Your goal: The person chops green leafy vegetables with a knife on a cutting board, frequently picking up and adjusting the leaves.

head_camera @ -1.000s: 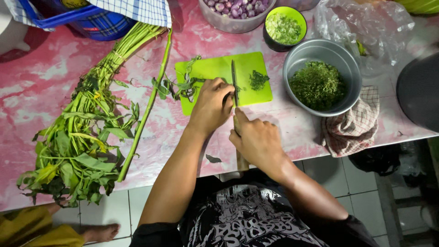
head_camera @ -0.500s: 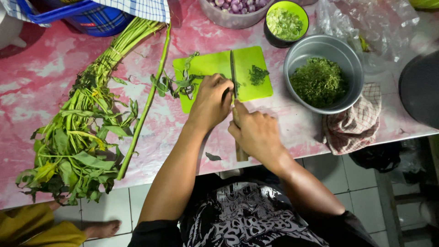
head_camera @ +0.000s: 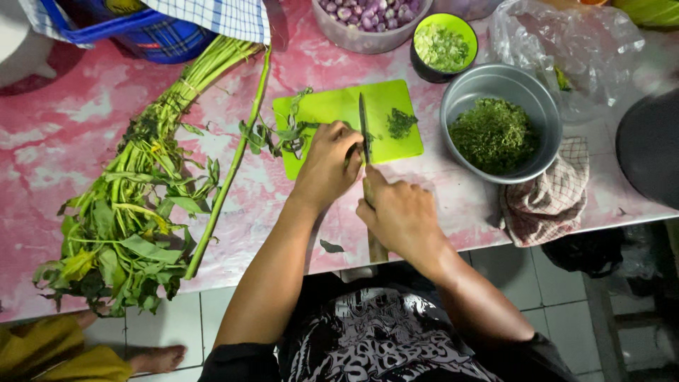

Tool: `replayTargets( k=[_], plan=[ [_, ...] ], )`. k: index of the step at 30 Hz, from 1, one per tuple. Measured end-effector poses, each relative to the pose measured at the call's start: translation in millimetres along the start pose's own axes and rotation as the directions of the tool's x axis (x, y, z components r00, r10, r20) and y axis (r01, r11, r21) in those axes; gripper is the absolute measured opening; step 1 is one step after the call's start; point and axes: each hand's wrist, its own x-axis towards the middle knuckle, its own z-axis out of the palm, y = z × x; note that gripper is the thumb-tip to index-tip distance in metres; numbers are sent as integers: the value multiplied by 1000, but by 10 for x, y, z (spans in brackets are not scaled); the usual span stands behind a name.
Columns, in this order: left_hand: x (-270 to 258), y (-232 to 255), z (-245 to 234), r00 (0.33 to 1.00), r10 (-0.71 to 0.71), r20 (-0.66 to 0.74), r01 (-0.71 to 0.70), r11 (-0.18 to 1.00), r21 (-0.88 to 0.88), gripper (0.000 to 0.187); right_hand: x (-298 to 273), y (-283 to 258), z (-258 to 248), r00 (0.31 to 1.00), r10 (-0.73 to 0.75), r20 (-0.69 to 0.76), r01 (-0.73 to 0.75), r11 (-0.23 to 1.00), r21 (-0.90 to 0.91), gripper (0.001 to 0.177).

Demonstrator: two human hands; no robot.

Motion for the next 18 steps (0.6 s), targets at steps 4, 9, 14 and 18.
replayTargets(
  k=[4, 9, 14, 18],
  plan=[
    [10, -27, 40, 1000, -23, -1, 23, 1000, 17, 14, 14, -64, 62, 996, 57, 75, -56, 998, -15, 54],
    [-3, 8, 21, 999, -35, -15, 35, 999, -10, 15, 54, 32, -17, 999, 36, 27, -36, 999, 2, 47],
    [6, 21, -7, 999, -33, -7, 33, 999, -11, 15, 9, -8, 53, 1000, -16, -9, 16, 1000, -16, 56],
    [21, -1, 21, 998, -54, 10, 54, 999, 6, 15, 69, 0, 81, 999, 24, -27, -23, 1000, 14, 53]
  ],
)
